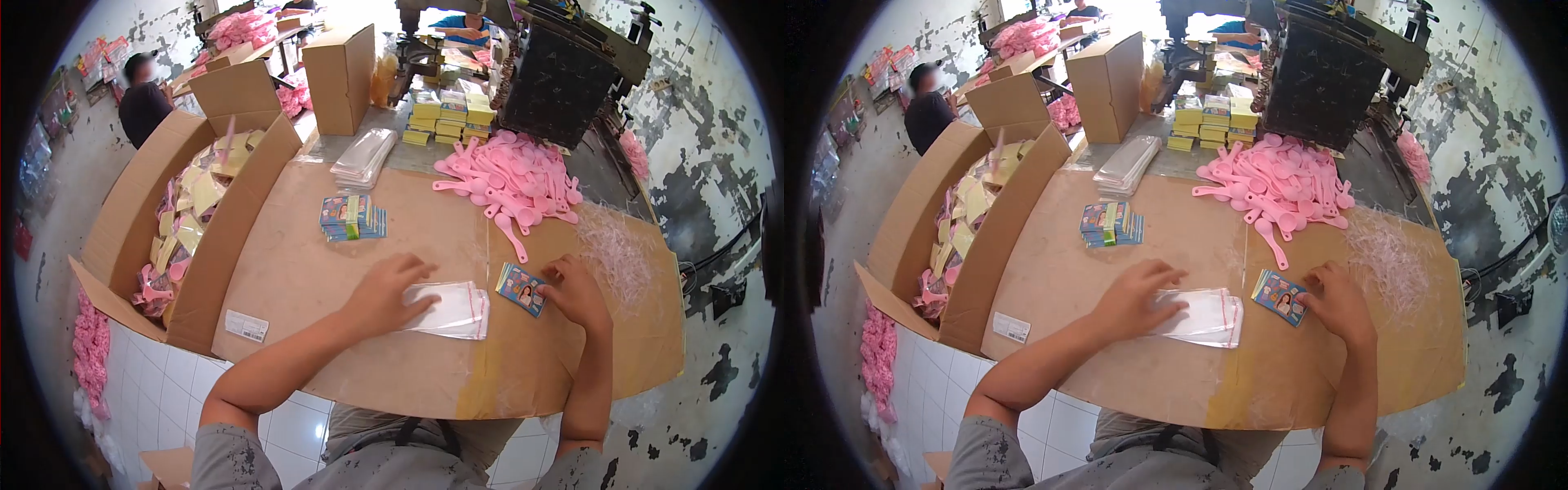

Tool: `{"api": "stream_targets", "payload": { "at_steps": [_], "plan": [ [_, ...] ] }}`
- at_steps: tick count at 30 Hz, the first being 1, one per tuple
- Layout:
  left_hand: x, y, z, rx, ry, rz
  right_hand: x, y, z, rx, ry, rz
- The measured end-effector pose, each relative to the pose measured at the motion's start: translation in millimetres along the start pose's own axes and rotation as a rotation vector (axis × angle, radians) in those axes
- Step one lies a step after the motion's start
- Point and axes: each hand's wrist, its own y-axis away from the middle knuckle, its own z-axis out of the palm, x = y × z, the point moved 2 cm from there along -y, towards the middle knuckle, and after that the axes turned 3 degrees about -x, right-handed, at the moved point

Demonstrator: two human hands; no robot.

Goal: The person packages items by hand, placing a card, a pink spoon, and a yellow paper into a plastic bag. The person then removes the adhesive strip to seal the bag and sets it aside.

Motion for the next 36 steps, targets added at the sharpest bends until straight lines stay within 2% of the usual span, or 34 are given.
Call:
{"api": "stream_targets", "payload": {
  "at_steps": [3, 6, 9, 14, 17, 20, 21, 23, 24, 26, 29, 32, 35, 36],
  "plan": [
    [8.1, -1.6, 11.3, 0.014, -0.205, 0.138, 9.3, -7.6, 9.8, -0.068, -0.198, 0.072],
    [4.1, -4.9, 11.3, 0.000, -0.082, 0.083, 8.2, -8.5, 11.4, -0.034, -0.289, 0.050],
    [11.2, -3.7, 3.1, -0.128, 0.134, -0.217, 4.7, -7.7, 8.5, -0.028, -0.296, -0.005],
    [2.3, -3.1, 3.3, -0.093, 0.277, -0.364, -18.2, -3.7, -9.9, -0.071, -0.432, -0.032],
    [5.4, -4.9, -3.8, -0.072, 0.273, -0.393, -36.7, -0.9, -8.2, -0.004, -0.521, -0.276],
    [1.9, -4.9, -5.7, -0.096, 0.291, -0.410, -55.7, -2.1, 24.2, -0.206, -0.859, -0.504],
    [0.2, -4.6, -5.6, -0.110, 0.303, -0.420, -67.6, -1.3, 31.0, -0.226, -0.813, -0.509],
    [-7.2, -1.5, 3.0, 0.031, 0.696, -0.377, -91.0, 0.9, 42.6, -0.268, -0.721, -0.518],
    [-5.9, -2.5, 2.5, 0.104, 0.891, -0.349, -96.3, 2.9, 43.1, -0.287, -0.710, -0.448],
    [-1.2, -3.0, -6.3, 0.073, 0.935, -0.376, -102.6, 6.0, 39.7, -0.318, -0.683, -0.308],
    [2.7, -5.0, -16.9, -0.042, 1.007, -0.462, -75.9, 1.8, 41.9, -0.192, -0.646, -0.282],
    [1.7, -2.8, -10.5, -0.104, 0.983, -0.501, -71.0, -3.5, 43.8, -0.046, -0.743, -0.032],
    [5.9, -0.6, -6.1, -0.134, 0.993, -0.501, -79.6, -5.3, 48.7, 0.163, -1.054, -0.016],
    [7.3, -0.1, -5.7, -0.145, 1.011, -0.500, -83.3, -4.7, 47.3, 0.201, -1.072, -0.038]
  ]
}}
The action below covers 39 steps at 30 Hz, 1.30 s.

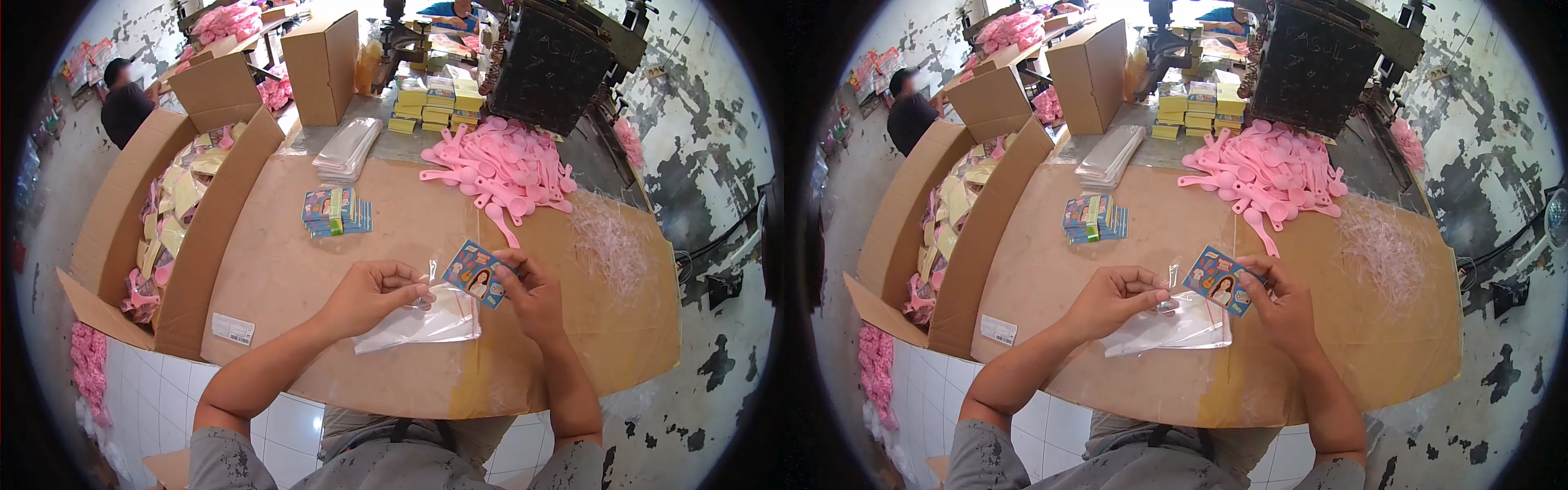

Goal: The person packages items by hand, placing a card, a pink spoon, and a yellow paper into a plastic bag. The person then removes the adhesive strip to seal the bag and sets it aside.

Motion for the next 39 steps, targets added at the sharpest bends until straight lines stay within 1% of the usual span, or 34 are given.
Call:
{"api": "stream_targets", "payload": {
  "at_steps": [2, 5, 8, 9, 11, 12, 14, 15, 17, 18, 20, 21, 23, 26, 29, 32, 35, 38, 39],
  "plan": [
    [-2.8, -1.0, 0.0, -0.017, -0.008, -0.015, -8.4, 0.7, 1.7, 0.042, -0.039, -0.072],
    [-1.7, -0.8, 2.8, -0.038, -0.049, -0.018, -2.3, 1.2, -7.6, -0.078, 0.188, -0.132],
    [-4.6, 1.2, 9.6, -0.080, -0.095, -0.005, -17.7, 0.9, -2.7, -0.192, 0.450, -0.321],
    [-6.3, 2.0, 12.4, -0.099, -0.108, 0.002, -21.5, 1.7, 1.0, -0.214, 0.459, -0.341],
    [-4.5, 4.7, 18.8, -0.155, -0.247, 0.025, -27.2, 2.7, 12.7, -0.260, 0.477, -0.382],
    [-3.6, 6.0, 21.4, -0.183, -0.317, 0.036, -24.2, 4.2, 16.0, -0.229, 0.355, -0.275],
    [-4.1, 7.3, 23.6, -0.162, -0.316, 0.023, -13.5, 10.8, 21.8, -0.165, 0.109, -0.060],
    [-4.5, 7.4, 24.3, -0.151, -0.315, 0.017, -9.1, 10.6, 22.6, -0.102, 0.023, -0.059],
    [-10.9, 4.4, 23.1, -0.102, -0.170, 0.073, -1.7, 8.9, 22.5, 0.021, -0.147, -0.059],
    [-10.8, 3.1, 22.6, -0.078, -0.097, 0.101, -5.2, 8.1, 21.3, -0.067, -0.016, -0.135],
    [-6.6, 4.4, 20.5, -0.078, -0.137, 0.019, -12.7, 6.1, 14.6, -0.244, 0.246, -0.284],
    [-5.0, 5.8, 20.1, -0.079, -0.157, -0.024, -13.6, 3.1, 13.9, -0.333, 0.269, -0.320],
    [-6.5, 6.0, 20.5, -0.077, -0.161, 0.020, -13.4, -9.9, 12.6, -0.512, 0.315, -0.395],
    [-5.3, 6.1, 18.2, -0.049, -0.102, 0.046, -0.5, -42.2, -17.5, -0.088, 0.677, -0.166],
    [-2.9, 6.8, 14.9, -0.041, -0.040, 0.052, 21.6, -64.1, -42.5, -0.016, 1.008, -0.095],
    [-0.5, 6.3, 9.7, -0.041, -0.025, 0.089, 33.1, -72.6, -47.1, -0.013, 1.051, -0.203],
    [2.0, 7.5, 3.9, -0.002, -0.018, 0.095, -4.9, -58.4, -26.0, -0.031, 0.757, -0.132],
    [0.9, 7.5, 1.2, 0.013, -0.024, 0.089, -35.9, -35.0, -7.4, -0.214, 0.433, -0.180],
    [0.3, 6.9, 1.6, 0.007, -0.030, 0.089, -41.4, -31.4, -6.0, -0.226, 0.448, -0.202]
  ]
}}
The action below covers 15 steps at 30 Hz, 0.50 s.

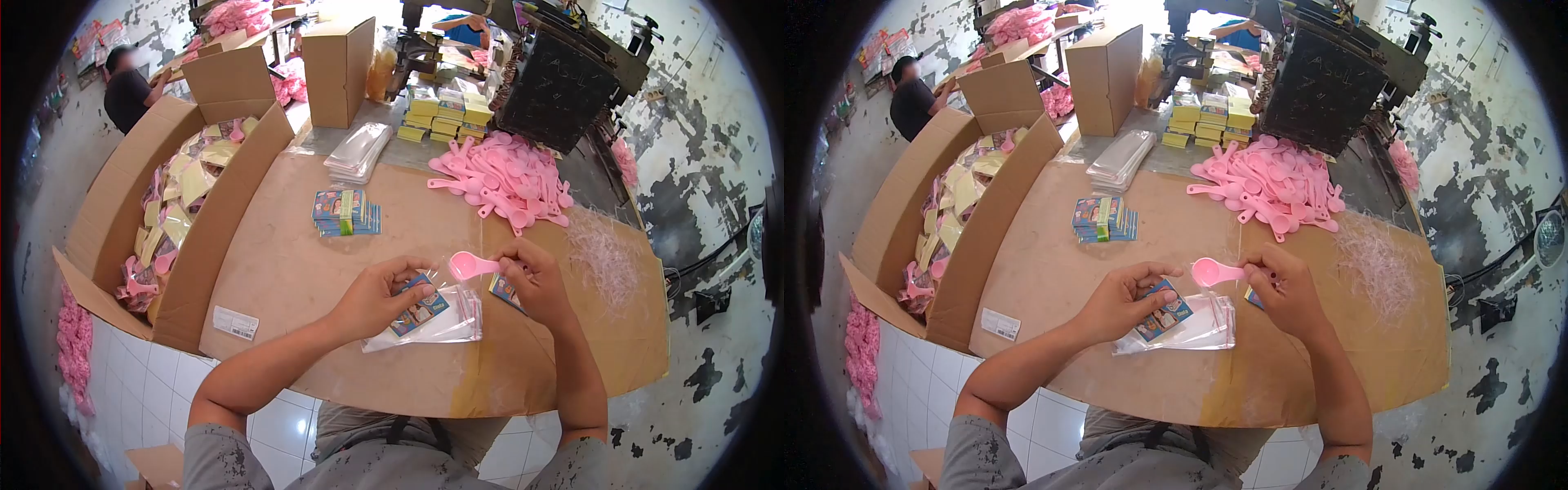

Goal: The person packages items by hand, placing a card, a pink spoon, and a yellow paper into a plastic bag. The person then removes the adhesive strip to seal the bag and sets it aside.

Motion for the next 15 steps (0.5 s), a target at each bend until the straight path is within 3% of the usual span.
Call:
{"api": "stream_targets", "payload": {
  "at_steps": [6, 11, 15],
  "plan": [
    [-4.3, 0.2, 5.4, -0.024, -0.034, 0.037, -25.1, 3.3, 1.1, -0.154, 0.110, -0.105],
    [3.2, 3.7, 9.5, -0.096, -0.124, -0.124, -41.1, 2.0, 9.6, -0.276, 0.240, -0.194],
    [-7.3, 2.2, 13.4, -0.155, -0.051, -0.013, -49.3, -0.4, 27.9, -0.265, -0.086, -0.218]
  ]
}}
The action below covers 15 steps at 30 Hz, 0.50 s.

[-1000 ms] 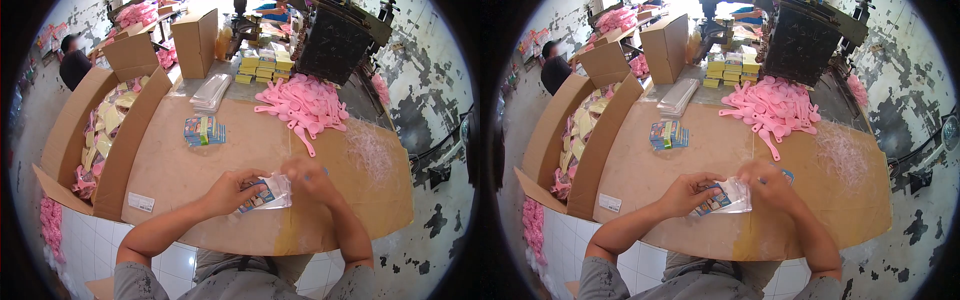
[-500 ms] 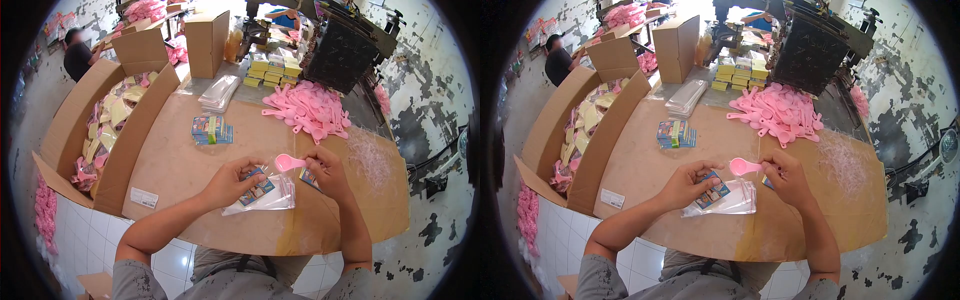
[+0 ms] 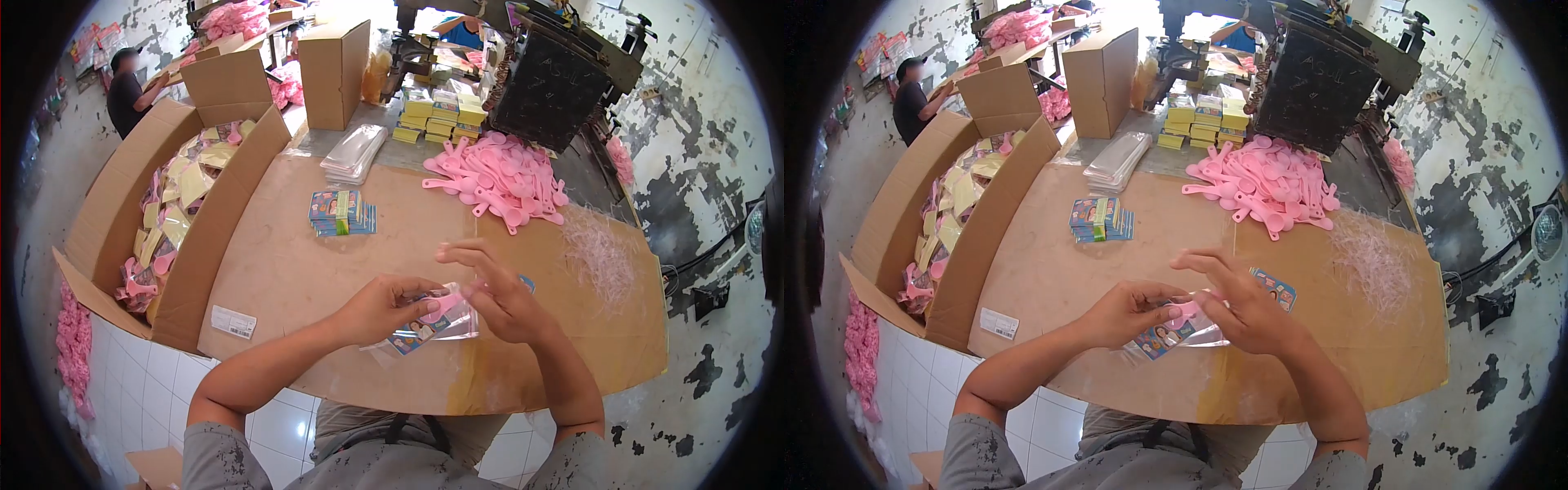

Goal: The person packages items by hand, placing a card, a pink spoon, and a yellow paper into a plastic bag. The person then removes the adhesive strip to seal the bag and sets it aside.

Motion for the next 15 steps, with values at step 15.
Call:
{"api": "stream_targets", "payload": {
  "at_steps": [15],
  "plan": [
    [18.7, 7.5, -0.1, -0.190, 0.288, 0.144, -21.0, -8.2, -16.3, -0.060, -0.332, -0.252]
  ]
}}
